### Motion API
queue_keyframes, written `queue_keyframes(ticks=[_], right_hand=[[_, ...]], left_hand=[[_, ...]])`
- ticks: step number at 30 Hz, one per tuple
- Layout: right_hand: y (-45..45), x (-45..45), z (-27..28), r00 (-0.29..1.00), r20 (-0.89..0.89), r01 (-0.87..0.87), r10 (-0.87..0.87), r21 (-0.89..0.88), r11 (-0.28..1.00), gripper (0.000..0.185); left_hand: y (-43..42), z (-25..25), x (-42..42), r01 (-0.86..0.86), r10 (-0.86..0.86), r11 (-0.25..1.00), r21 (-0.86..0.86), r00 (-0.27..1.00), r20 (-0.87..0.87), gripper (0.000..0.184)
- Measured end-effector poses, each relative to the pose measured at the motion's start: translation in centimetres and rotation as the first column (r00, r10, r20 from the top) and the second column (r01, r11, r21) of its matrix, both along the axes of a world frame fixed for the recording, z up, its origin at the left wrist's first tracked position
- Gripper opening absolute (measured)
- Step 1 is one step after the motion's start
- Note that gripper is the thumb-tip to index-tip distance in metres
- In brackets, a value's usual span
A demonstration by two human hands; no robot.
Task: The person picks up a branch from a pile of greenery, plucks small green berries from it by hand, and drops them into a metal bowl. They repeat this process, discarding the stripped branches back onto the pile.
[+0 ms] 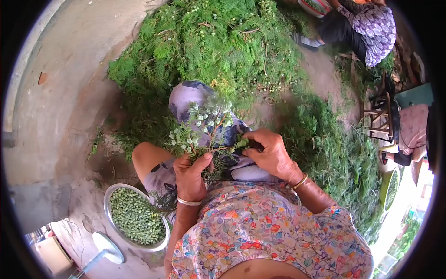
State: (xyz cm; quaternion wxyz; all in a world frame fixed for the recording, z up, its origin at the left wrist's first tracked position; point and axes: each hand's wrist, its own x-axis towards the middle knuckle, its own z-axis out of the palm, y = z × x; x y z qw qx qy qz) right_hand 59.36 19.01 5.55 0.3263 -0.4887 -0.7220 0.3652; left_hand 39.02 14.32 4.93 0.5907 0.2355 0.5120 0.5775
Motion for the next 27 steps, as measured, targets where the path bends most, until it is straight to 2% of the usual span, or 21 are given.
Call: queue_keyframes(ticks=[4,6,7,9,10,12,16,18,22,23,24,25,27], right_hand=[[-0.2,-0.2,-0.1,1.000,-0.007,0.008,-0.008,0.089,0.996,0.024],[-0.2,-0.4,0.0,0.988,-0.119,0.084,-0.094,-0.089,0.993,0.022],[-0.2,-0.7,-0.1,0.989,-0.119,0.081,-0.092,-0.089,0.993,0.022],[-0.3,-1.1,-0.4,0.948,-0.274,0.126,-0.161,-0.142,0.982,0.020],[-0.2,-1.0,-0.1,0.949,-0.273,0.123,-0.158,-0.142,0.982,0.020],[0.1,-0.9,0.8,0.919,-0.340,0.039,-0.197,-0.420,0.907,0.020],[0.6,-1.2,1.2,0.942,-0.296,0.032,-0.155,-0.382,0.923,0.017],[0.6,-1.4,1.0,0.971,-0.192,0.119,-0.142,-0.125,0.985,0.013],[1.0,-1.7,-0.6,0.947,-0.225,0.220,-0.228,-0.059,0.974,0.010],[1.1,-1.7,0.0,0.864,-0.368,0.214,-0.344,-0.350,0.912,0.009],[1.2,-1.8,0.3,0.747,-0.455,0.138,-0.485,-0.608,0.782,0.009],[1.4,-1.7,0.1,0.749,-0.456,0.135,-0.482,-0.606,0.784,0.009],[1.6,-1.2,-0.9,0.571,-0.574,-0.007,-0.587,-0.718,0.696,0.009]], left_hand=[[0.1,0.2,-0.1,0.022,-0.022,1.000,-0.010,1.000,-0.009,0.005],[0.1,-0.2,-0.1,0.022,-0.022,1.000,-0.009,1.000,-0.003,0.005],[0.2,-0.4,-0.1,0.024,-0.024,1.000,-0.007,1.000,0.004,0.006],[0.3,-0.3,0.0,0.017,-0.016,1.000,-0.022,1.000,0.019,0.006],[0.3,-0.3,0.1,0.012,-0.011,0.999,-0.036,0.999,0.032,0.006],[0.4,-0.5,0.0,0.017,-0.016,0.999,-0.033,0.999,0.039,0.006],[0.4,-0.8,0.0,0.036,-0.035,0.999,-0.031,0.999,0.033,0.006],[0.4,-0.8,0.0,0.033,-0.032,0.999,-0.031,0.999,0.037,0.006],[0.6,-1.1,0.3,0.046,-0.046,0.999,0.007,0.997,0.054,0.005],[0.6,-1.2,0.4,0.043,-0.043,0.999,0.010,0.998,0.055,0.005],[0.6,-1.4,0.5,0.065,-0.066,0.998,0.006,0.997,0.047,0.005],[0.7,-1.5,0.6,0.088,-0.088,0.996,0.002,0.995,0.039,0.006],[0.8,-1.4,0.6,0.083,-0.083,0.997,0.003,0.996,0.031,0.006]])
